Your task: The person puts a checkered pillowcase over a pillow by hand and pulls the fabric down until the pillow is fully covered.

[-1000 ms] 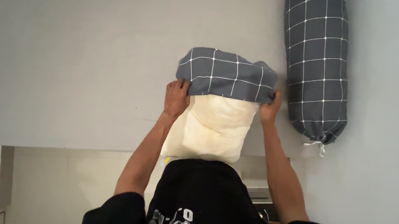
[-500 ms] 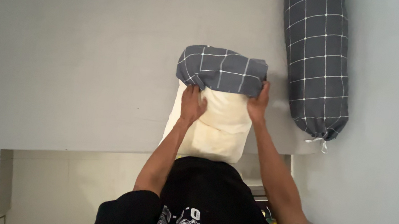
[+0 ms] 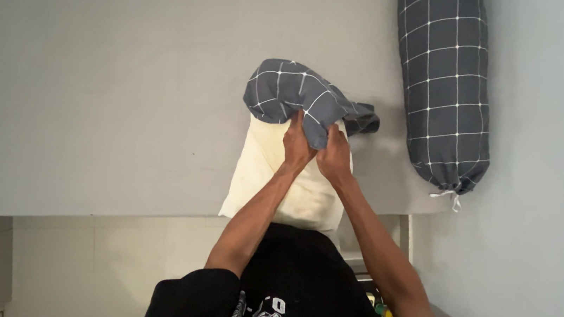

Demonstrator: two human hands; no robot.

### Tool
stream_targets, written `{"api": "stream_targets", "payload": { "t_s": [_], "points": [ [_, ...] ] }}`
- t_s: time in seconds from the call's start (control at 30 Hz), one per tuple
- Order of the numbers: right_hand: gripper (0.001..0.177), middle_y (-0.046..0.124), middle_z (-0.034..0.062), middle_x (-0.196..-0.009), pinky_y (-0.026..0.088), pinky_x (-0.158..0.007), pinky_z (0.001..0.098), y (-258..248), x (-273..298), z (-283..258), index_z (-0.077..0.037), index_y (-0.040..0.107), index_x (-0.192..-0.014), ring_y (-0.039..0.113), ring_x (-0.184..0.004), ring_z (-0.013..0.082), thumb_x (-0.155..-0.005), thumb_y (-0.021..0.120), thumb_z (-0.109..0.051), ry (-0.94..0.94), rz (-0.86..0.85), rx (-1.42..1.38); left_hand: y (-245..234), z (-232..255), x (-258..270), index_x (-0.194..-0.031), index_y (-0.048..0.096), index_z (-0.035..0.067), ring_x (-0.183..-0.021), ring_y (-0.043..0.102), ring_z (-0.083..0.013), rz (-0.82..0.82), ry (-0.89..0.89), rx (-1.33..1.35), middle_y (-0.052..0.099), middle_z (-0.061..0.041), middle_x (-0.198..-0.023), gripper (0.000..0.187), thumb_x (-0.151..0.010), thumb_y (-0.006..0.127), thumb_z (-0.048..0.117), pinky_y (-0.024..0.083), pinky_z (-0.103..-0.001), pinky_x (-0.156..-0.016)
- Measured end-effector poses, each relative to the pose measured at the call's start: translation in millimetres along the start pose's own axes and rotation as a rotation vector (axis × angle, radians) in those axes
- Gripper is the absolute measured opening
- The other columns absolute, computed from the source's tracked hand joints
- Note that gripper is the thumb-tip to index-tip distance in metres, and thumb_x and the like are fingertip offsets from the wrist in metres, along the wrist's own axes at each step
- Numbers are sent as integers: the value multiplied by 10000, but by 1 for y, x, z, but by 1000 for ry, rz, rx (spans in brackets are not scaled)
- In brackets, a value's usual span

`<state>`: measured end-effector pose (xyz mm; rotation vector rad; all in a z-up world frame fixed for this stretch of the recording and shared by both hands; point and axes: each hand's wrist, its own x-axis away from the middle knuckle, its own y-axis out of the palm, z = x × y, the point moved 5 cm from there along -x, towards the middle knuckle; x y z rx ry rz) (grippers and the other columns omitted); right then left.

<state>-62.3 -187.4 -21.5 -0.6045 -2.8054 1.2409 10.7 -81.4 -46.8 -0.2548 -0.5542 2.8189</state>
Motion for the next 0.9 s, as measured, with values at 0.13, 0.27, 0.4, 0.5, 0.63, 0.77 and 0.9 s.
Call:
{"api": "stream_targets", "payload": {
  "t_s": [0.13, 0.27, 0.4, 0.5, 0.63, 0.77, 0.9],
  "points": [
    [489, 586, 290, -1193, 470, -963, 481, -20, 14, -2, 32, 488, -1281, 580, -1124, 431, -865, 712, -95, -142, 195, -118, 1, 6, -10, -1432, 495, -81, -975, 698, -453, 52, 248, -100, 675, -313, -1102, 788, -774, 813, 214, 576, -466, -823],
    [487, 545, 208, -1360, 437, -1077, 446, -22, 40, 63, 4, 476, -1397, 548, -1261, 315, -991, 664, -189, 11, 304, -473, -6, 35, -23, -1441, 488, -49, -886, 760, -376, -93, 63, 135, 721, -249, -918, 732, -796, 769, 152, 588, -394, -798],
    [605, 465, 212, -1493, 437, -1106, 427, -16, 66, 145, -40, 391, -1518, 504, -1341, 293, -1034, 637, -307, 474, 236, -573, -16, 58, -26, -1427, 490, -43, -1030, 757, -326, -11, 140, 309, 744, -221, -1092, 674, -832, 773, 99, 577, -375, -878],
    [668, 403, 208, -1480, 456, -1027, 414, -21, 75, 173, -69, 345, -1555, 491, -1282, 294, -1001, 631, -311, 682, 188, -607, -11, 47, -26, -1380, 550, -22, -1101, 716, -326, 35, 242, 267, 728, -225, -1198, 609, -850, 813, 126, 551, -391, -946],
    [556, 481, 155, -1262, 470, -883, 352, -61, 36, 196, -87, 445, -1532, 521, -1069, 218, -1001, 595, -157, 505, 322, -804, 15, 7, -29, -1371, 545, -70, -1212, 621, -333, -15, 35, 215, 657, -217, -1301, 527, -931, 746, 139, 488, -387, -999],
    [519, 559, 101, -1044, 484, -739, 289, -125, -31, 174, -106, 544, -1509, 552, -856, 142, -1001, 560, -4, 254, 331, -995, 7, 2, -36, -1314, 598, -78, -1134, 625, -237, -143, -477, 818, 669, -120, -1256, 465, -948, 710, 187, 495, -345, -961],
    [94, 587, 7, -850, 475, -659, 303, -204, -109, 106, 1, 634, -964, 552, -747, 114, -931, 642, 89, 103, 297, -274, -32, 38, -36, -1312, 629, -72, -1075, 654, -215, -296, -461, 1141, 684, -131, -1222, 450, -959, 677, 201, 515, -338, -911]
  ]
}}
